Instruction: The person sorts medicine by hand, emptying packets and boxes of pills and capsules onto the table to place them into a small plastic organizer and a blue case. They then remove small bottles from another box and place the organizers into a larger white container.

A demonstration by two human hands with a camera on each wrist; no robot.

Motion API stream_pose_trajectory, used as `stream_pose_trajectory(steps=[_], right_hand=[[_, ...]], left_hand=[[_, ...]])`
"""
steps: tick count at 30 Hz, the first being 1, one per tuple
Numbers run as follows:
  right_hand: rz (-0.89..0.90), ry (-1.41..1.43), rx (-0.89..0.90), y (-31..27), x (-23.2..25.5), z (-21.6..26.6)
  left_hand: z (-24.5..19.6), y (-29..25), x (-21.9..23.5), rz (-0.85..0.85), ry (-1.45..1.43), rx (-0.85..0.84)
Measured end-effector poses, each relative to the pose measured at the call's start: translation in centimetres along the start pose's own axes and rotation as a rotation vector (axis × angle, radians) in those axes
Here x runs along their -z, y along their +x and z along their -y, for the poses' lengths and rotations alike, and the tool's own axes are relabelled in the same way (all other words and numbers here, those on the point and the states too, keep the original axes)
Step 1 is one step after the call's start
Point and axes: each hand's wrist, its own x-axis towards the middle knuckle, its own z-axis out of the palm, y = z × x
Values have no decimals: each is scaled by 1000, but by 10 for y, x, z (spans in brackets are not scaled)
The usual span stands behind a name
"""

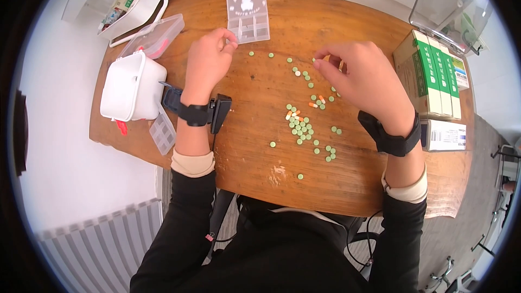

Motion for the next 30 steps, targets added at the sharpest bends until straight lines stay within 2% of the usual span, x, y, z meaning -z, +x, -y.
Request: stream_pose_trajectory(steps=[2,5,8,12,18,20,23,26,27,30], right_hand=[[-4,1,-7,0,2,0],[-9,24,-17,0,2,1],[-25,13,20,0,-1,3],[-2,43,60,-2,-5,3],[12,16,64,-2,-6,8],[15,16,69,-3,-6,9],[30,14,81,-3,-7,7],[60,28,74,-4,-7,9],[65,32,67,-4,-7,9],[76,30,62,-2,-9,9]], left_hand=[[-15,-12,14,-27,-83,-49],[-37,-42,38,67,-153,-95],[-36,-78,49,147,-64,-154],[-22,-109,40,192,-85,-119],[-3,-117,20,263,-11,-175],[-3,-116,24,331,28,-173],[-26,-101,50,474,77,-81],[-29,-83,51,358,-213,-78],[-25,-74,43,382,-385,-97],[-33,-46,21,616,-809,18]])
